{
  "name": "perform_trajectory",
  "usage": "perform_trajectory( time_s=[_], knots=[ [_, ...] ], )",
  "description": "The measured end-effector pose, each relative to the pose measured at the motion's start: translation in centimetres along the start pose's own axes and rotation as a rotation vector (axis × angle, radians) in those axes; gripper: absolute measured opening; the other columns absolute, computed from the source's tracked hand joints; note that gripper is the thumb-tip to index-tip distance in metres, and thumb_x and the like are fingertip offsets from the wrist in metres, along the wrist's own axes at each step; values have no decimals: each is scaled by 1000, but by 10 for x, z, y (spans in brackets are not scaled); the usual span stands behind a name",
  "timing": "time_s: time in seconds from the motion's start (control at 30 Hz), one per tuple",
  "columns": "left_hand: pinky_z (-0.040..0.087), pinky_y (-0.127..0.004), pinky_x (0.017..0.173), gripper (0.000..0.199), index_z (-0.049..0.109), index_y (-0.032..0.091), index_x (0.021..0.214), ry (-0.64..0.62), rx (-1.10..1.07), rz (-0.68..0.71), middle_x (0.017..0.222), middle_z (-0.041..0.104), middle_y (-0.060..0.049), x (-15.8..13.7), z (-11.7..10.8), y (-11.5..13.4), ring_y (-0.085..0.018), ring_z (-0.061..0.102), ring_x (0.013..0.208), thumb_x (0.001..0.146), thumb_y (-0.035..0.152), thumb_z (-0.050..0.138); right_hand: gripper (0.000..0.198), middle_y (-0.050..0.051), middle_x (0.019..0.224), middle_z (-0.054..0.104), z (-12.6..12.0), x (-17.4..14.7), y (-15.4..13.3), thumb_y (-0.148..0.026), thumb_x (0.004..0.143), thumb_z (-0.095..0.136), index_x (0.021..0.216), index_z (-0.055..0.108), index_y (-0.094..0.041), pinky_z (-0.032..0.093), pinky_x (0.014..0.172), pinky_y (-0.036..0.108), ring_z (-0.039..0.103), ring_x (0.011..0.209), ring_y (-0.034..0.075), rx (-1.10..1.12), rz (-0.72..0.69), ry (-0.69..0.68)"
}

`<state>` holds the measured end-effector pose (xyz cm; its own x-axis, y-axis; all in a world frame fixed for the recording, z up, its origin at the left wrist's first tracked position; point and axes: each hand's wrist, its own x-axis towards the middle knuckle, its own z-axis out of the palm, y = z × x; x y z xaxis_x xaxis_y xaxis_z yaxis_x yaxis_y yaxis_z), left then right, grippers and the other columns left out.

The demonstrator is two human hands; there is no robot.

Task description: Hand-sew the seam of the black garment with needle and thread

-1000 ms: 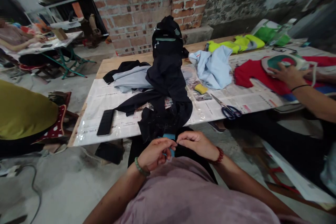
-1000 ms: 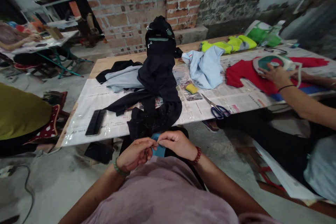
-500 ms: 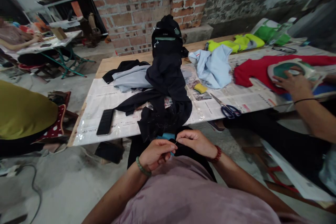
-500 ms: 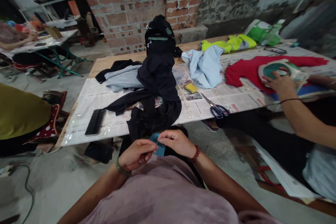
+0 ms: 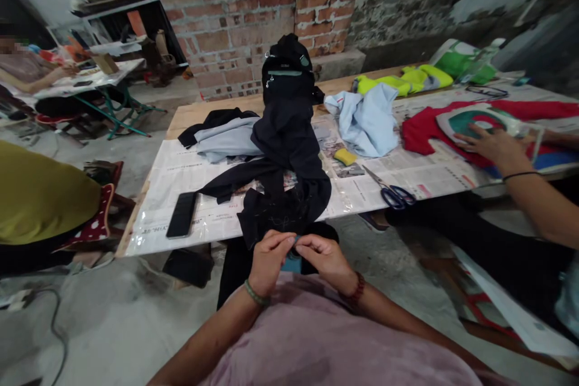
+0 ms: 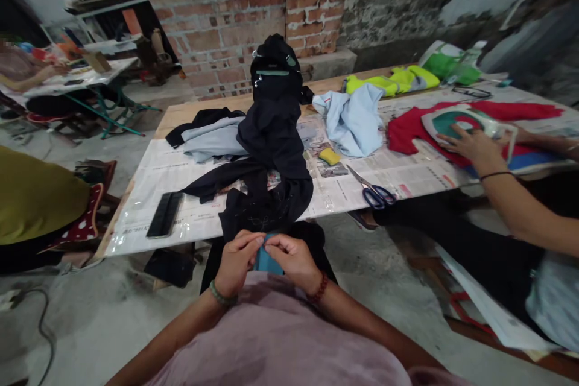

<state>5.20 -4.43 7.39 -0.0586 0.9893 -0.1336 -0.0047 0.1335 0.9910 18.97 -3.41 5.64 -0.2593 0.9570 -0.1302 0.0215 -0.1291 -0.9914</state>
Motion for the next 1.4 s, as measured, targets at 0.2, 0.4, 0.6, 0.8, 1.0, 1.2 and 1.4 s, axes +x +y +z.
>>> perform_trajectory(
  time_s=[0.2,0.4,0.6,0.8,1.0,1.2,1.4],
  knots=[
    [47,-21,63,18,66,17,88,13,642,700,76,59,-5,-1,-12,-9,-11,56,69,79,17,50,21,0,64,56,-3,0,-5,-35,68,57,73,60,-14,38,56,22,46,56,8,90,73,-21],
    [46,-20,60,20,65,15,71,34,864,744,69,57,-5,-5,-11,-10,-10,54,64,80,16,47,19,0,68,57,-1,-1,-4,-32,68,58,73,61,-14,38,60,23,47,61,9,31,39,-59],
    [47,-21,64,16,64,16,82,17,733,612,76,57,-5,-5,-12,-14,-10,54,69,81,18,48,21,-1,64,54,-4,0,-1,-35,70,57,73,59,-14,35,51,20,44,54,7,49,64,-47],
    [44,-20,57,13,64,16,74,10,648,519,71,54,-3,-6,-11,-11,-9,53,63,77,19,52,22,-1,64,54,-6,0,2,-36,70,57,74,59,-14,31,47,19,42,53,7,42,74,-43],
    [41,-19,51,10,61,16,67,27,662,478,70,50,-1,-8,-10,-6,-7,48,57,74,22,57,22,-1,64,54,-7,0,5,-36,70,56,74,59,-14,31,47,19,42,54,7,33,64,-47],
    [39,-18,51,12,57,15,65,9,661,455,70,48,0,-8,-10,-4,-6,45,54,73,24,58,23,-1,62,52,-7,-1,6,-37,70,56,72,58,-14,30,47,20,42,54,7,28,59,-50],
    [40,-17,50,13,56,16,65,-6,629,436,71,47,0,-8,-10,-6,-6,43,53,73,26,59,25,-2,58,49,-8,-2,4,-39,70,55,73,57,-14,28,45,20,41,54,8,19,65,-59]
  ],
)
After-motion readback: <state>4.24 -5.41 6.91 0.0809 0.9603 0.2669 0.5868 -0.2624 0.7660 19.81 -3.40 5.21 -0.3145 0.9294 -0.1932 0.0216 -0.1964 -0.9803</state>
